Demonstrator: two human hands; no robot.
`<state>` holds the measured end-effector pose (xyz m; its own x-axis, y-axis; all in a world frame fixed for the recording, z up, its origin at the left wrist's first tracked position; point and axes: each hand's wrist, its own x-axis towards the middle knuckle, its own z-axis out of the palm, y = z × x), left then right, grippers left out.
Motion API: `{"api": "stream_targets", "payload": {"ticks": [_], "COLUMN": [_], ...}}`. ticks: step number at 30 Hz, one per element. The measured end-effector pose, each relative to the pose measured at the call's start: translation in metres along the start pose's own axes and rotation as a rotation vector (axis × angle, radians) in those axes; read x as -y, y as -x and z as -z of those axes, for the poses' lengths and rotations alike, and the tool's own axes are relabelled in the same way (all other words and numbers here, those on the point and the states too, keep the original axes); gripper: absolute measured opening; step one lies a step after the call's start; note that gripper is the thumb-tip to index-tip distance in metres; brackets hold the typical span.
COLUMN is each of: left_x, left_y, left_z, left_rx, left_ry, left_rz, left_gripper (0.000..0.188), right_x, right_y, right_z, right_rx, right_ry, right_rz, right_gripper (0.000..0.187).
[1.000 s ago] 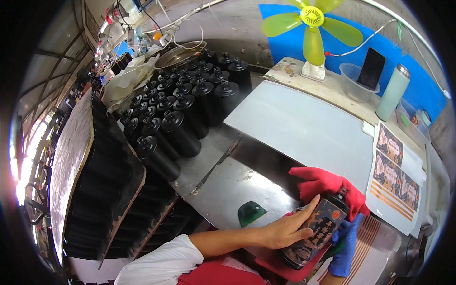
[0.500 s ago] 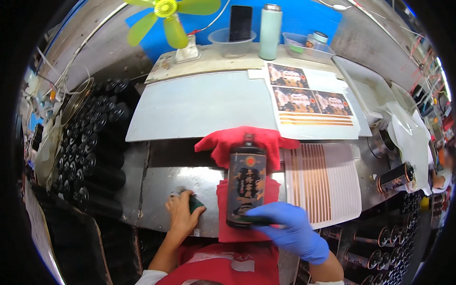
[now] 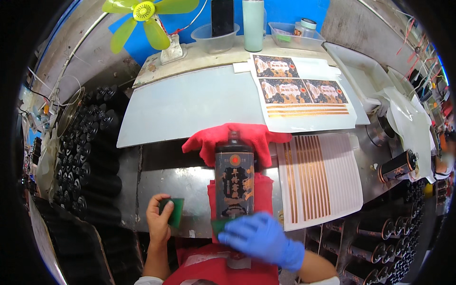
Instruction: The person applies gold decorative strips to the top and bottom edges of a black bottle, then places a printed label on the bottle's body. They use a green sponge to smooth and press the applied materials. The person repeats this process on multiple bottles.
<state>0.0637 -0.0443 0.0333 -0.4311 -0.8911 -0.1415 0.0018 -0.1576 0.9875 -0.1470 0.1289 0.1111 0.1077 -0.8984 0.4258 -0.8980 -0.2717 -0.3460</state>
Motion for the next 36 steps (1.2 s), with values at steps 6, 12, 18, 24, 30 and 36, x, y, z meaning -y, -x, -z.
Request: {"api": "stream_targets", "payload": {"ticks": [6,12,18,24,30,36], "left_x": [-0.054,-0.067,-0.008,-0.001,-0.013,0.02], "left_y": [-0.009,-0.045,-0.062,-0.065,-0.032,-0.03], "left_z": [-0.086,-0.142,-0.124,-0.098,-0.117,-0.095], "left_rx": [0.068,0.108,0.113,-0.024,0.075,0.066], "left_ry": [0.08,-0.284,0.136,-0.31,-0.164,-0.149], "left_rz": [-0.29,-0.558,-0.201,-0.349,-0.366,-0.237], "left_gripper": [0.017,0.016,0.014,0.016,0.018,0.016], "right_x": [0.014,-0.042,-0.085,-0.076,-0.036,-0.073], "right_y": [0.011,-0.036,0.002,0.004,-0.022,0.035], "right_z": [0.005,-0.012,-0.055,-0.028,-0.023,-0.066], "right_rx": [-0.35,-0.646,-0.799,-0.737,-0.564,-0.625], "right_ry": [-0.533,-0.751,-1.21,-0.881,-0.702,-0.844], "right_rz": [-0.824,-0.852,-1.035,-1.03,-0.906,-1.062], "right_gripper": [0.017,0.035,0.033,0.032,0.033,0.034]}}
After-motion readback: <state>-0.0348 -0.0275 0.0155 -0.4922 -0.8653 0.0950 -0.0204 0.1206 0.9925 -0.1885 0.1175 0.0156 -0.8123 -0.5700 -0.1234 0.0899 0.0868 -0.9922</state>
